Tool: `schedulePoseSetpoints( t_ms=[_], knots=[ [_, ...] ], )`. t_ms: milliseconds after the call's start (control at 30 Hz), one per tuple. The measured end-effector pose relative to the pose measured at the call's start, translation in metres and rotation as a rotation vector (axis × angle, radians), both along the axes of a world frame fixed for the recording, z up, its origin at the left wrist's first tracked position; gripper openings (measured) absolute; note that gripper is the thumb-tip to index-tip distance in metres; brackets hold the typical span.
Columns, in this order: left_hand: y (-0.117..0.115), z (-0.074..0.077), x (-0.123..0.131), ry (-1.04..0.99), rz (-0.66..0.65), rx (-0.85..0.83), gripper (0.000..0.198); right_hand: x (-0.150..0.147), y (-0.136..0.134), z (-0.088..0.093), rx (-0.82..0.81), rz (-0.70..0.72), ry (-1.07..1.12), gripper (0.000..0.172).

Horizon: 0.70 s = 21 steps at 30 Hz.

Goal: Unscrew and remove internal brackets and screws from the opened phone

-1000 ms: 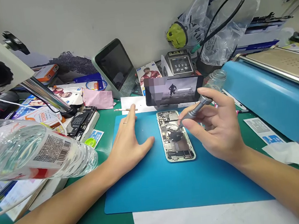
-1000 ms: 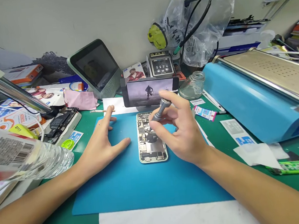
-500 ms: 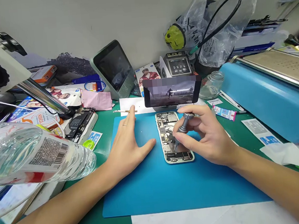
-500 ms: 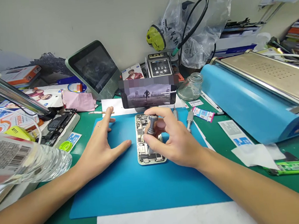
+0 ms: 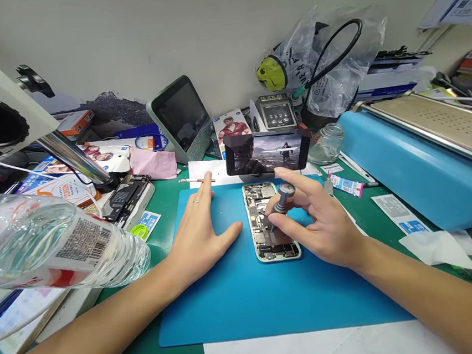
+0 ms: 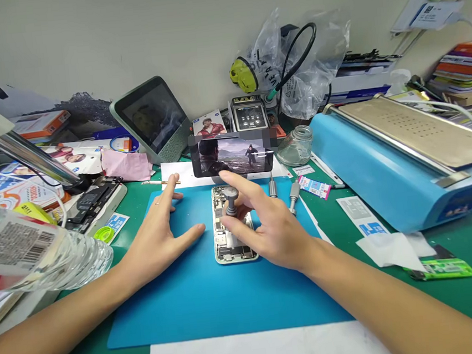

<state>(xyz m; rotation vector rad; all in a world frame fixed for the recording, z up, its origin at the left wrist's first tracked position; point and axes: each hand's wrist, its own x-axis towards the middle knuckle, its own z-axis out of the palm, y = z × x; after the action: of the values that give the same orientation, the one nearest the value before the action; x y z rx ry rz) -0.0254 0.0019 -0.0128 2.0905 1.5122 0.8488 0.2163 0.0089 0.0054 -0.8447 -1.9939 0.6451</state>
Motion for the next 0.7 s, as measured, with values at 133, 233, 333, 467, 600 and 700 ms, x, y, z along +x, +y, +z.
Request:
schedulePoseSetpoints(
  t_ms=[133,233,333,467,600,700],
  knots=[
    [-0.0001,-0.0009,0.0009,0.008,0.005,-0.005,0.100,0.0002,0.0005,-0.0011,0.086,0.018,0.006,0.063],
    [-0.0010,-0.0010,0.0017,0.021,0.012,-0.001,0.100,-0.0014,-0.0005,-0.0019,0.172,0.061,0.020,0.058],
    [-0.0021,-0.0001,0.0025,0.034,0.011,0.013,0.101,-0.0039,-0.0028,-0.0018,0.200,0.086,0.051,0.064],
    [-0.0014,0.0010,0.0041,0.053,0.018,0.010,0.102,-0.0059,-0.0060,-0.0007,0.235,0.070,0.057,0.067],
    [0.0012,0.0002,0.0060,0.069,0.008,0.007,0.106,-0.0075,-0.0077,-0.0028,0.212,0.089,0.069,0.063],
    [0.0023,-0.0004,0.0073,0.081,0.001,0.006,0.108,-0.0089,-0.0084,-0.0065,0.203,0.093,0.094,0.062]
  ],
)
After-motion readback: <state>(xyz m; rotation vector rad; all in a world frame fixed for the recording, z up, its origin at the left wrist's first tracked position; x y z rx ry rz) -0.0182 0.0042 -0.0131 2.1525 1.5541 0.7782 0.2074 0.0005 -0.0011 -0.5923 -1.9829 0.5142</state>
